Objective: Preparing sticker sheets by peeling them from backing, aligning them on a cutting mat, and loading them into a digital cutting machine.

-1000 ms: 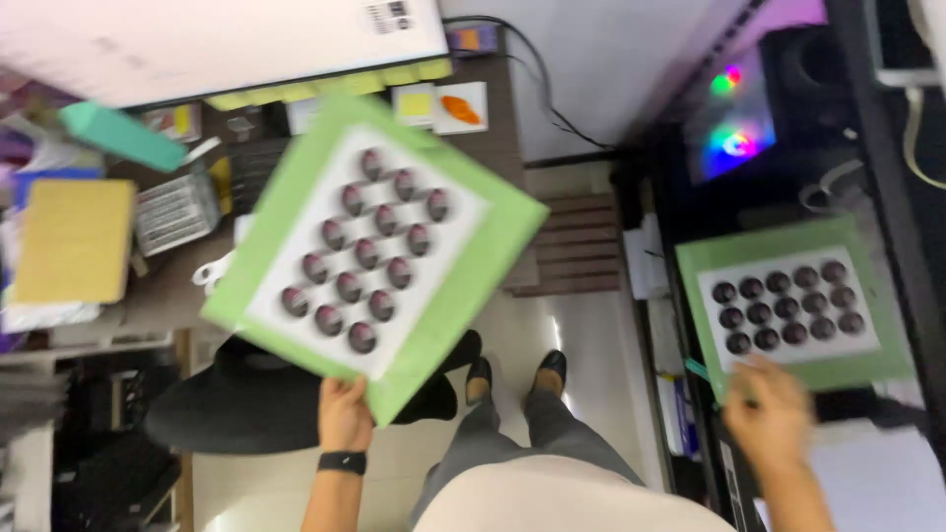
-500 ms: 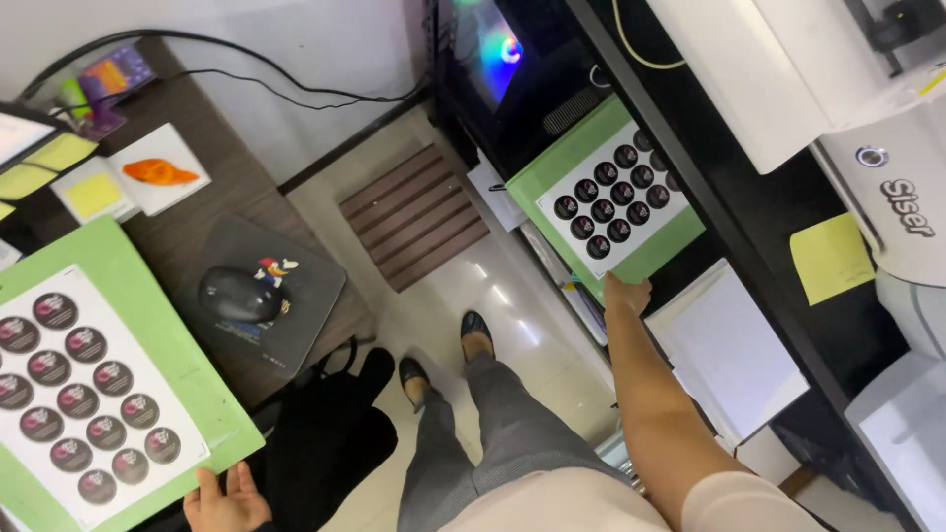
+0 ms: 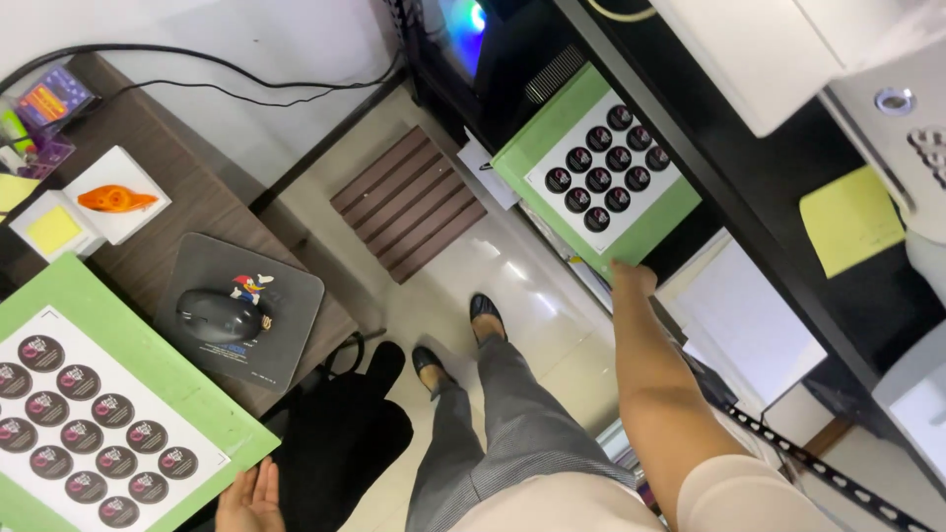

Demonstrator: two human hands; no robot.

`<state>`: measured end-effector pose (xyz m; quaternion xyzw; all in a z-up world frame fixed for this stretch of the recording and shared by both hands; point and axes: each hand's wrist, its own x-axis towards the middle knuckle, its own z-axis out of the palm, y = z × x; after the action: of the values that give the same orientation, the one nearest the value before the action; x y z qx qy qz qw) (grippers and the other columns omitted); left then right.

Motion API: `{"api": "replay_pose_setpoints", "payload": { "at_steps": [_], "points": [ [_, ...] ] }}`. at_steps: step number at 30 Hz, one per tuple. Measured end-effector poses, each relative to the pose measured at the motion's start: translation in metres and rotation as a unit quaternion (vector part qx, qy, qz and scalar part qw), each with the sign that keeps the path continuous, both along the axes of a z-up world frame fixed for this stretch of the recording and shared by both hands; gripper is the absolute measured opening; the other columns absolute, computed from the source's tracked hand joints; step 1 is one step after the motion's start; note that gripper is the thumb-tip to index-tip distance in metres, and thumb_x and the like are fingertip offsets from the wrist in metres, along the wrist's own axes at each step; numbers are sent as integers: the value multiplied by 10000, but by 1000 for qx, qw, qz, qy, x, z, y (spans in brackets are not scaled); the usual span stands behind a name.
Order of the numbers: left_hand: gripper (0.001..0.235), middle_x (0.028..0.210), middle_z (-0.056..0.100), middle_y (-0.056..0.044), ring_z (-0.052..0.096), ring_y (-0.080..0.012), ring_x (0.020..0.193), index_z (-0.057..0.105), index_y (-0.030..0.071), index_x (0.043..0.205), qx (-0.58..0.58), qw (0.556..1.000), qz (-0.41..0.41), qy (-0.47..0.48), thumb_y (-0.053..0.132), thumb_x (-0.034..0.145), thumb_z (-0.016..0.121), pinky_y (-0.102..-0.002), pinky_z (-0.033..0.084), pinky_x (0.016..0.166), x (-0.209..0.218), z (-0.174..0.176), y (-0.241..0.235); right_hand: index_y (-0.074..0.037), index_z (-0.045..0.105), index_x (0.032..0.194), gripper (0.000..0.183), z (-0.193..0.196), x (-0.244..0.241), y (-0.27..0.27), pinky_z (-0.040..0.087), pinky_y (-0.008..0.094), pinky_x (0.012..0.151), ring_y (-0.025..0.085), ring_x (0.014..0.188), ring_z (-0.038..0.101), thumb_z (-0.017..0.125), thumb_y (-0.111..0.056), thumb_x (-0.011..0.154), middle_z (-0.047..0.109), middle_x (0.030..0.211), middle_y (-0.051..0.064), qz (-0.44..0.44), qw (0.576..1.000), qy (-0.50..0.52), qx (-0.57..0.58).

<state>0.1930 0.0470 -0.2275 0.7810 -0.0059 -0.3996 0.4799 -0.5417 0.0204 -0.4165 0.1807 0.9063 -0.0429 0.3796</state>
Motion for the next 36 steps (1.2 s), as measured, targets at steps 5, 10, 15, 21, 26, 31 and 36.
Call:
{"api": "replay_pose_setpoints", "payload": {
  "at_steps": [5, 10, 15, 21, 26, 31, 36],
  "points": [
    [603, 1403, 490, -244, 657, -386, 1219, 246, -91, 1513, 17, 999, -44, 20, 196, 1056, 515, -401, 615, 1046, -29, 3, 9, -69, 703, 1069, 395, 26, 16, 18, 620, 452, 651, 336, 853, 713, 839, -298, 777, 727, 1004, 140, 1, 965, 234, -116],
    [426, 1146, 632, -253, 680, -392, 979, 543, 10, 1367, 72, 988, -120, 58, -10, 945, 598, -411, 557, 835, -88, 34, 14, -10, 624, 1156, 326, 107, 26, 8, 658, 343, 611, 307, 868, 727, 432, -7, 894, 682, 1145, 184, -116, 943, 144, -275],
    [425, 1090, 635, -240, 680, -402, 991, 604, -16, 1373, 78, 936, -291, 180, 93, 962, 601, -454, 541, 841, -167, 96, 3, -151, 517, 1428, 585, 192, 55, 23, 622, 459, 1004, 211, 1094, 558, 445, 141, 926, 555, 1369, 54, -258, 809, 20, -528],
    [511, 1057, 691, -164, 766, -287, 865, 624, 24, 1334, -30, 846, -500, 182, 147, 855, 752, -388, 647, 753, -211, 120, 0, -183, 448, 1505, 577, 304, 218, 94, 528, 435, 1010, 266, 1227, 609, 319, -6, 971, 580, 1455, 98, -302, 743, -139, -581],
    [529, 1219, 589, -144, 695, -280, 994, 417, 92, 1361, -191, 828, -461, 256, 16, 898, 663, -481, 673, 813, -209, 183, 4, -43, 539, 1358, 674, 335, 333, 143, 634, 520, 644, 359, 936, 699, 701, 127, 726, 702, 1221, 197, -185, 690, -265, -647],
    [709, 1503, 561, -149, 573, -271, 1303, 388, 3, 1549, -214, 914, -318, 134, 47, 879, 615, -384, 468, 1064, -197, 292, 3, -49, 514, 1459, 604, 430, 324, 116, 650, 235, 672, 173, 948, 744, 747, -166, 914, 722, 1266, 109, 279, 609, -322, -669],
    [695, 1555, 493, -144, 518, -281, 1372, 375, 32, 1548, -323, 874, -306, 196, -27, 883, 565, -429, 427, 1157, -197, 327, -57, -61, 522, 1436, 649, 629, 196, 57, 502, 434, 1091, 312, 1301, 585, 611, -444, 919, 548, 1457, 154, 685, 502, 85, -520]
  ]
}}
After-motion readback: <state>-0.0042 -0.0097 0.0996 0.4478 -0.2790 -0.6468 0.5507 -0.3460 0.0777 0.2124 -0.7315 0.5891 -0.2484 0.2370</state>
